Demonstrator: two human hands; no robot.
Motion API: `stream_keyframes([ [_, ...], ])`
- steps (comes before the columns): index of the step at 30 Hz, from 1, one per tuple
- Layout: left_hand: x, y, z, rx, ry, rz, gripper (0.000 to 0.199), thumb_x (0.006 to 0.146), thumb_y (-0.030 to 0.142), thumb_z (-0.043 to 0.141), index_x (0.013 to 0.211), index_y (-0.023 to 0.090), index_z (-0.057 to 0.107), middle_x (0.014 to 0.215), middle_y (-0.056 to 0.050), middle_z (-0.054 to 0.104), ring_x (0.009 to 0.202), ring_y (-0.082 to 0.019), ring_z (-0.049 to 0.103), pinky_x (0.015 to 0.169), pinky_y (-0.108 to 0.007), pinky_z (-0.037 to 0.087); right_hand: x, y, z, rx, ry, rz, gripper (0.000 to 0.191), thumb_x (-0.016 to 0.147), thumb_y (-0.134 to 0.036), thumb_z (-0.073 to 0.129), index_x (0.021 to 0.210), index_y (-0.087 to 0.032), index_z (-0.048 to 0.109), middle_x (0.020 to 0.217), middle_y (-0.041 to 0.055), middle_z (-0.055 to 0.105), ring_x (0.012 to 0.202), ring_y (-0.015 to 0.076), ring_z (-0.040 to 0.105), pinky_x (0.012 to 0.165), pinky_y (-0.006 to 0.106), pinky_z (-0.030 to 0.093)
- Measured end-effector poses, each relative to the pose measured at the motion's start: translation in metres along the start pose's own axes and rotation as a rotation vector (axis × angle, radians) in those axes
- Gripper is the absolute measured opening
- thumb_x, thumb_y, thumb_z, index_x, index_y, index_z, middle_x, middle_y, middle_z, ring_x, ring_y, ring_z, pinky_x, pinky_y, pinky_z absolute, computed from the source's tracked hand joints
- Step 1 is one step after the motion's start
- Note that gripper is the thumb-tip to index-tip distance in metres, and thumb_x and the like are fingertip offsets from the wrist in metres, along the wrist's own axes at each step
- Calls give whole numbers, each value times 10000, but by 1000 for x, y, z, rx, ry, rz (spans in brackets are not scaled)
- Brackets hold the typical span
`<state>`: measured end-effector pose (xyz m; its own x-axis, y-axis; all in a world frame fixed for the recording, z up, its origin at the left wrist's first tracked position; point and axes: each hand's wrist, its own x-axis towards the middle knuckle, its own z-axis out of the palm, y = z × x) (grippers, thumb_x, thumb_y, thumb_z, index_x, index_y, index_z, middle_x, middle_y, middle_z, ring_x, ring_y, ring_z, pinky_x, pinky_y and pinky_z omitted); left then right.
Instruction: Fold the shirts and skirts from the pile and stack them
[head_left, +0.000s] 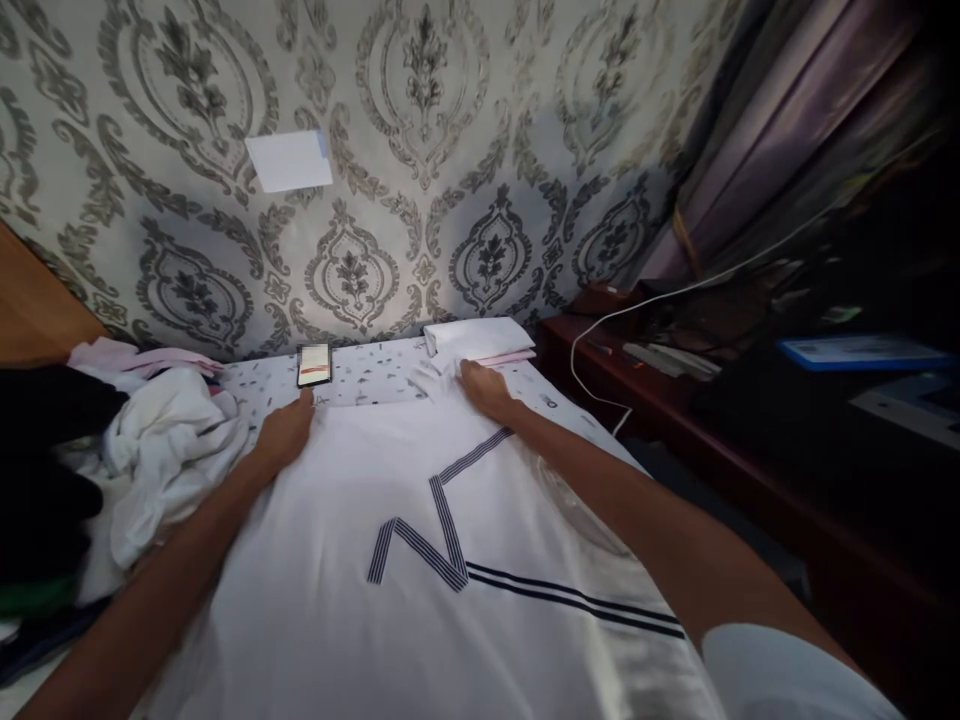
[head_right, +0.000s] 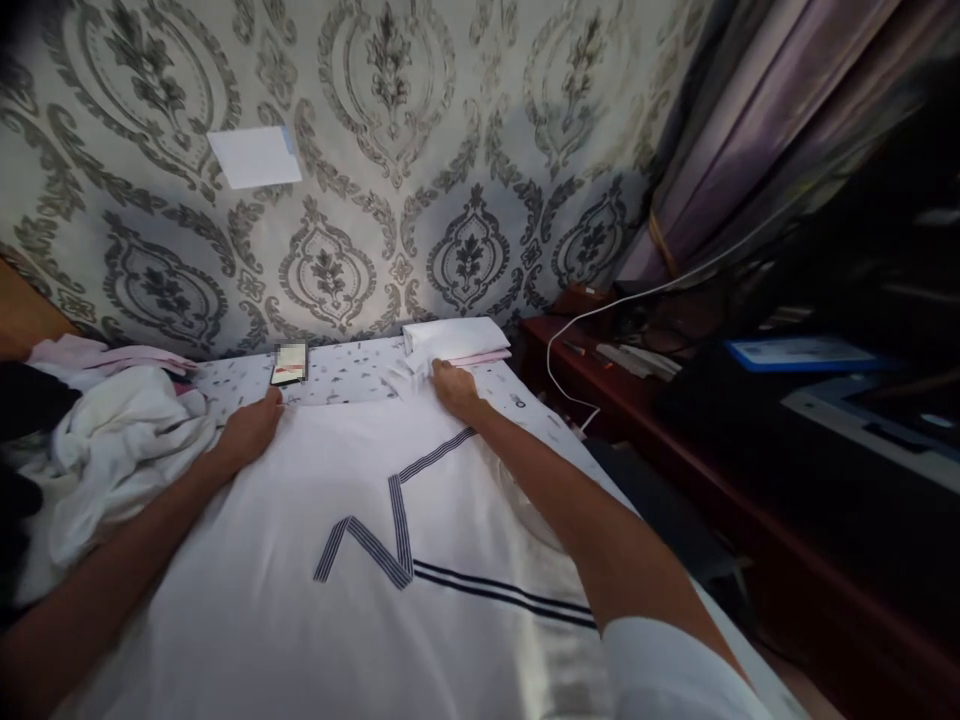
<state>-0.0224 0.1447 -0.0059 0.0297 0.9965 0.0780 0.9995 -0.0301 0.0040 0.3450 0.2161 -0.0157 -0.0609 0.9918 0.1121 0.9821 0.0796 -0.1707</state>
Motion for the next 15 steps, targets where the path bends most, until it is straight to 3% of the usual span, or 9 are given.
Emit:
stream_keyframes([
  [4,4,4,0,79,-34,-16,322,1008,323,245,1207,176,452,1032,-181,709,920,-329,690,741,-384,462,9,11,-4,-47,61,14,369,1051,-287,253,1332,-128,430,1316,223,544,1058,295,613,852,385,431],
  [9,13,5,-3,61,-25,-85,367,1012,389,278,1205,171,501,1012,-173,720,951,-325,685,791,-390,473,16,19,-3,-72,47,57,322,1037,-255,312,1242,-109,513,1194,211,624,1034,299,631,841,390,444],
  [12,15,1,-11,-72,-33,-172,394,1003,413,290,1169,167,550,1093,-174,706,1045,-324,655,837,-383,467,7,19,-6,-70,40,83,329,1024,-231,319,1242,-94,525,1196,223,626,1058,314,621,841,409,457],
  [15,10,-11,-19,-217,-97,-255,395,978,405,318,1098,164,605,1174,-154,688,1107,-290,628,881,-347,460,-17,18,-8,-89,126,39,364,991,-249,386,1288,-84,517,1294,245,571,1173,349,556,916,462,445],
])
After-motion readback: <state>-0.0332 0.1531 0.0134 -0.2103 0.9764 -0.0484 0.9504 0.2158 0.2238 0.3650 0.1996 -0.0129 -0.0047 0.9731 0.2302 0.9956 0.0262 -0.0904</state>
